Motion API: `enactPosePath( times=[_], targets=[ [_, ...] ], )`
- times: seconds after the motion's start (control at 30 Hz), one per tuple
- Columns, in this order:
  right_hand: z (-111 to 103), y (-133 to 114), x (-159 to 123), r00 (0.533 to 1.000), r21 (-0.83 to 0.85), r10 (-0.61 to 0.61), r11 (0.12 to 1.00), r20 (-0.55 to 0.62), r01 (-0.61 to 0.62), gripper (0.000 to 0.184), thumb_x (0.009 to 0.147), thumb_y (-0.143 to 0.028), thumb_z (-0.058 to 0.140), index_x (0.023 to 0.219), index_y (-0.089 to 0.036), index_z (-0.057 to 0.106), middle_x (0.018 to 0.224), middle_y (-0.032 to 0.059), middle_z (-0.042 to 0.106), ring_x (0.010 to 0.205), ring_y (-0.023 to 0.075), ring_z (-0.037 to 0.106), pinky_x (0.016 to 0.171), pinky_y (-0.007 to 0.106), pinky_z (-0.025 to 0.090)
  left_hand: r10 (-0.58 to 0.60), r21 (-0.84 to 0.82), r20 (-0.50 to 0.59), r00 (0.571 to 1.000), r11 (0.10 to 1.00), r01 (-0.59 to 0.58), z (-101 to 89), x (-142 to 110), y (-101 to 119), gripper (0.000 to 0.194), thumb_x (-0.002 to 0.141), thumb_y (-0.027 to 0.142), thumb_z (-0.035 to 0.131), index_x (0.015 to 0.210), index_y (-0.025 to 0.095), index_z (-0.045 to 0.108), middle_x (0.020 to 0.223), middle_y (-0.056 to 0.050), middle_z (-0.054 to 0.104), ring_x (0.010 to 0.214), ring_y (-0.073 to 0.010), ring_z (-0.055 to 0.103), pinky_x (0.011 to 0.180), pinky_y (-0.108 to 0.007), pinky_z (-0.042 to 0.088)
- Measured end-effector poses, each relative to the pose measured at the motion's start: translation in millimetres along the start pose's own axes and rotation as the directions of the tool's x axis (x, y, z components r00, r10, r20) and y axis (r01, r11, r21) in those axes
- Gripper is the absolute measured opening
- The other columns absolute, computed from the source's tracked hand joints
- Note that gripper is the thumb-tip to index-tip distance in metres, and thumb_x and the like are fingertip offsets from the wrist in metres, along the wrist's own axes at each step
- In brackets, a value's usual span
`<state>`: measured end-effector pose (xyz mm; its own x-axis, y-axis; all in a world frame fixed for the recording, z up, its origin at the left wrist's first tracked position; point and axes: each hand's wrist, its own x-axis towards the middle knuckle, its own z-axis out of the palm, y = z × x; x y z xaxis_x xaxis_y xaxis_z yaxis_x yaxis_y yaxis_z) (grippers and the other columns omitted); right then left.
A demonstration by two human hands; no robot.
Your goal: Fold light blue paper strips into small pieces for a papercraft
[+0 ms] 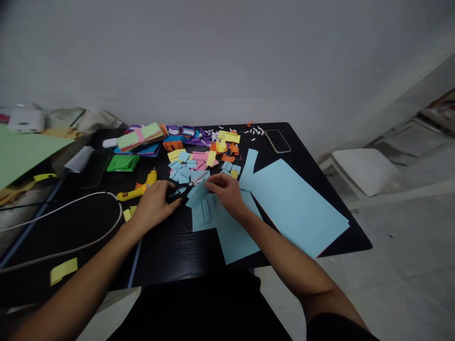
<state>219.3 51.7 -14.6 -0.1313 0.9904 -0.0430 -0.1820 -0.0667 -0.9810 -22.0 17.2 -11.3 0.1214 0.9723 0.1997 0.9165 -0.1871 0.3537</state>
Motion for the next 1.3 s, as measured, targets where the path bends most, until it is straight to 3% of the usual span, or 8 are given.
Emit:
enactPosePath(
  times=[0.17,0.23,0.37,0.47,0.7,0.97,1.1,1.3],
  targets=[
    [4.0,-1.1,-3.2,0.999,0.090,0.049,0.995,0.021,-0.051,0.032,0.064,-0.035,0.094,0.085,-0.022,0.073,0.083,0.0001,0.074,0.081,0.0177,0.070,0.073,0.034,0.063,0.093,-0.217,-0.126,0.988,0.969,-0.119,-6.4,-2.4,9.9,0.013,0.093,0.030,0.062,0.102,0.020,0.065,0.105,-0.010,0.068,0.103,-0.0287,0.065,0.092,-0.045,0.053],
    [5.4,0.3,-3.7,0.998,0.123,0.055,0.991,0.024,-0.058,0.036,0.062,-0.034,0.095,0.089,-0.022,0.074,0.083,-0.0003,0.073,0.082,0.0186,0.071,0.074,0.036,0.065,0.128,-0.376,-0.096,0.987,0.913,-0.155,-8.3,-4.8,17.1,0.014,0.098,0.032,0.057,0.104,0.021,0.066,0.100,-0.006,0.071,0.094,-0.0231,0.067,0.086,-0.038,0.054],
    [6.8,2.3,-4.3,0.997,0.146,0.052,0.987,0.065,-0.061,0.039,0.063,-0.033,0.095,0.095,-0.023,0.075,0.085,-0.0015,0.070,0.084,0.0177,0.071,0.077,0.037,0.067,0.038,-0.558,0.017,0.999,0.829,-0.022,-2.6,-11.1,27.2,0.023,0.097,0.042,0.063,0.107,0.022,0.068,0.087,0.000,0.075,0.065,-0.0158,0.063,0.061,-0.028,0.048],
    [7.0,2.0,-5.6,0.985,0.133,0.072,0.987,0.158,-0.093,0.036,0.065,-0.033,0.094,0.094,-0.022,0.075,0.088,-0.0011,0.070,0.084,0.0166,0.071,0.077,0.035,0.067,-0.114,-0.706,0.024,0.993,0.702,0.098,4.0,-11.5,27.1,0.025,0.094,0.045,0.066,0.098,0.021,0.067,0.075,0.000,0.072,0.063,-0.0157,0.062,0.058,-0.026,0.045],
    [13.2,2.6,-16.1,0.835,-0.122,0.194,0.981,0.514,-0.153,0.037,0.067,-0.042,0.092,0.082,-0.017,0.069,0.068,-0.0028,0.067,0.060,0.0112,0.062,0.055,0.023,0.055,-0.234,-0.833,0.008,0.972,0.536,0.136,0.9,-3.9,27.6,0.032,0.081,0.048,0.079,0.079,0.021,0.061,0.059,0.006,0.050,0.051,-0.0104,0.043,0.051,-0.024,0.035],
    [16.1,-3.2,-20.7,0.886,-0.236,0.132,0.971,0.445,-0.027,0.043,0.076,-0.054,0.083,0.069,-0.019,0.059,0.055,-0.0069,0.052,0.048,0.0095,0.052,0.047,0.023,0.042,-0.098,-0.828,0.119,0.988,0.539,0.153,-5.6,-5.2,33.7,0.041,0.083,0.048,0.078,0.062,0.020,0.056,0.049,0.006,0.044,0.046,-0.0090,0.034,0.047,-0.024,0.027],
    [16.2,-4.1,-21.5,0.866,-0.246,0.144,0.969,0.478,-0.025,0.044,0.080,-0.056,0.079,0.067,-0.019,0.059,0.053,-0.0056,0.052,0.048,0.0101,0.050,0.049,0.024,0.039,-0.074,-0.835,0.115,0.991,0.532,0.137,-5.2,-5.8,34.9,0.041,0.079,0.044,0.083,0.061,0.019,0.056,0.048,0.007,0.046,0.045,-0.0079,0.038,0.047,-0.023,0.030],
    [14.4,2.9,-18.7,0.930,-0.272,0.014,0.958,0.367,0.094,0.036,0.079,-0.052,0.081,0.074,-0.019,0.069,0.053,-0.0090,0.039,0.050,0.0078,0.035,0.050,0.025,0.025,-0.012,-0.872,0.192,0.981,0.456,0.176,-7.5,-9.6,36.8,0.027,0.080,0.041,0.082,0.073,0.018,0.069,0.053,0.002,0.062,0.043,-0.0104,0.053,0.044,-0.022,0.040]
  ],
)
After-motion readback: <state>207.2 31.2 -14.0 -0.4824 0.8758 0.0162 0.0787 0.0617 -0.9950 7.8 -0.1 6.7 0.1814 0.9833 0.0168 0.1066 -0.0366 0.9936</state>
